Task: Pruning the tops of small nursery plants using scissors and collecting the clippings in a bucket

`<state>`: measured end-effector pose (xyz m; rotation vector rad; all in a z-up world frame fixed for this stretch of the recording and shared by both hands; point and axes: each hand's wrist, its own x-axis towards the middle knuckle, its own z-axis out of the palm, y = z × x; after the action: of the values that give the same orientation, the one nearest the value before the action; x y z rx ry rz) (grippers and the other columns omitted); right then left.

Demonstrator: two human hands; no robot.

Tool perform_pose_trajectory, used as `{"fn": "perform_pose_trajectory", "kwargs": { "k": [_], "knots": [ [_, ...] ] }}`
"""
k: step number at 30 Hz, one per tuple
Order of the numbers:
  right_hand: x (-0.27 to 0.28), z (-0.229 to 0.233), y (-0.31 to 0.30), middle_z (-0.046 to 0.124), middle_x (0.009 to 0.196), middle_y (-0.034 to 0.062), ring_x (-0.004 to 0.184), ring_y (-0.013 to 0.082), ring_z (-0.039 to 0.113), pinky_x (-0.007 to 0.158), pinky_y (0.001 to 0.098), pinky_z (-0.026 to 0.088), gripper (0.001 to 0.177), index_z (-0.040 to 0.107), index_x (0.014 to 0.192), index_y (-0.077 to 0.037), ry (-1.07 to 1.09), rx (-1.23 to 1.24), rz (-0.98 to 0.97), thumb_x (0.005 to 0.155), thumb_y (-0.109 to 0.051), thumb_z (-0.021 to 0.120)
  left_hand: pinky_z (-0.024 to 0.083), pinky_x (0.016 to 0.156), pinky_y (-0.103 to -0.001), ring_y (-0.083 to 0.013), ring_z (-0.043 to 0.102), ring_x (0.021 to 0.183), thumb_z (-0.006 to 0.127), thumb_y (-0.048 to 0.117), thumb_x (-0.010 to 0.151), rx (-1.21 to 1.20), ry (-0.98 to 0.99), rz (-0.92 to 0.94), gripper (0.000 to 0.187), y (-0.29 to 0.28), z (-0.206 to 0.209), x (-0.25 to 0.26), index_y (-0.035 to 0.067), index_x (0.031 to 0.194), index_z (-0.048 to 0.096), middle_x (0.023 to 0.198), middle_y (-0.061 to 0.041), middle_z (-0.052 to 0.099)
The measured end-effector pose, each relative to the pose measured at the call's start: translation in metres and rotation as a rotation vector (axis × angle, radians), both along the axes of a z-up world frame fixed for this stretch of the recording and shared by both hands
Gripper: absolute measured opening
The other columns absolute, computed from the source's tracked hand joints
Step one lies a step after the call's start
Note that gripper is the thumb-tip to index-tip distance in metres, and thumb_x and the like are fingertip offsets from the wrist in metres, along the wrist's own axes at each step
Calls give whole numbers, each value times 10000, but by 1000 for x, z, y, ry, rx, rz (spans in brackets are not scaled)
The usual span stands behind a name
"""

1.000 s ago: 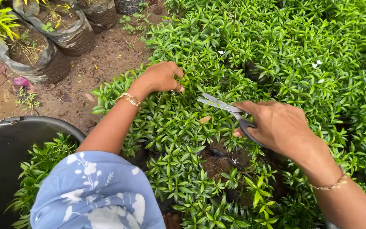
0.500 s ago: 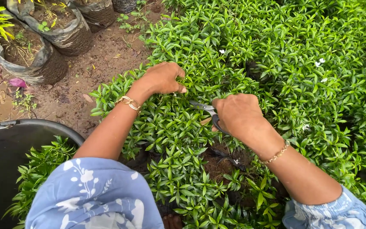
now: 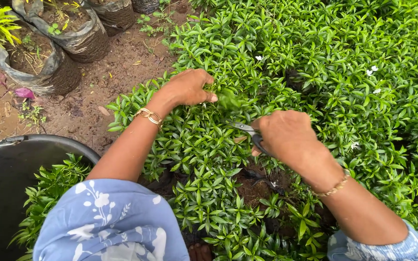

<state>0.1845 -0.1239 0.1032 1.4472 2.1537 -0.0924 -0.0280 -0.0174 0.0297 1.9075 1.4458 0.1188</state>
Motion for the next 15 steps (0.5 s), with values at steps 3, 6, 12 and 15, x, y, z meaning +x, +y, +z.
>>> {"fn": "perform_pose_trajectory", "kwargs": {
  "k": [3, 6, 12, 15],
  "knots": [
    [-11, 26, 2, 743, 763, 100, 720, 243, 743, 661, 391, 624, 397, 710, 1250, -198, 6, -37, -165, 916, -413, 730, 385, 1114, -570, -363, 626, 1135, 689, 126, 949, -32, -130, -12, 223, 1, 12, -10, 26, 1147, 668, 1221, -217, 634],
    [-2, 16, 10, 762, 794, 109, 766, 251, 755, 700, 401, 617, 523, 681, 1311, -192, 13, -53, -212, 876, -474, 752, 350, 1143, -578, -423, 532, 1318, 696, 132, 946, -14, -240, 32, 342, 1, 34, -20, -42, 1230, 621, 1411, -277, 528],
    [-14, 14, 15, 781, 866, 141, 839, 280, 757, 784, 431, 615, 567, 640, 1372, -193, 30, -116, -226, 893, -483, 731, 528, 728, -354, -177, 577, 665, 651, 1, 911, 91, -261, -40, 267, -41, 71, 2, 72, 1168, 646, 935, -94, 614],
    [-6, -18, 26, 784, 861, 117, 829, 279, 768, 729, 452, 619, 603, 665, 1341, -250, 23, -47, -196, 813, -509, 797, 544, 853, -421, -281, 695, 939, 721, 117, 916, 163, -38, -143, 307, -39, 52, 25, 109, 1221, 681, 1167, -208, 678]
  ]
}}
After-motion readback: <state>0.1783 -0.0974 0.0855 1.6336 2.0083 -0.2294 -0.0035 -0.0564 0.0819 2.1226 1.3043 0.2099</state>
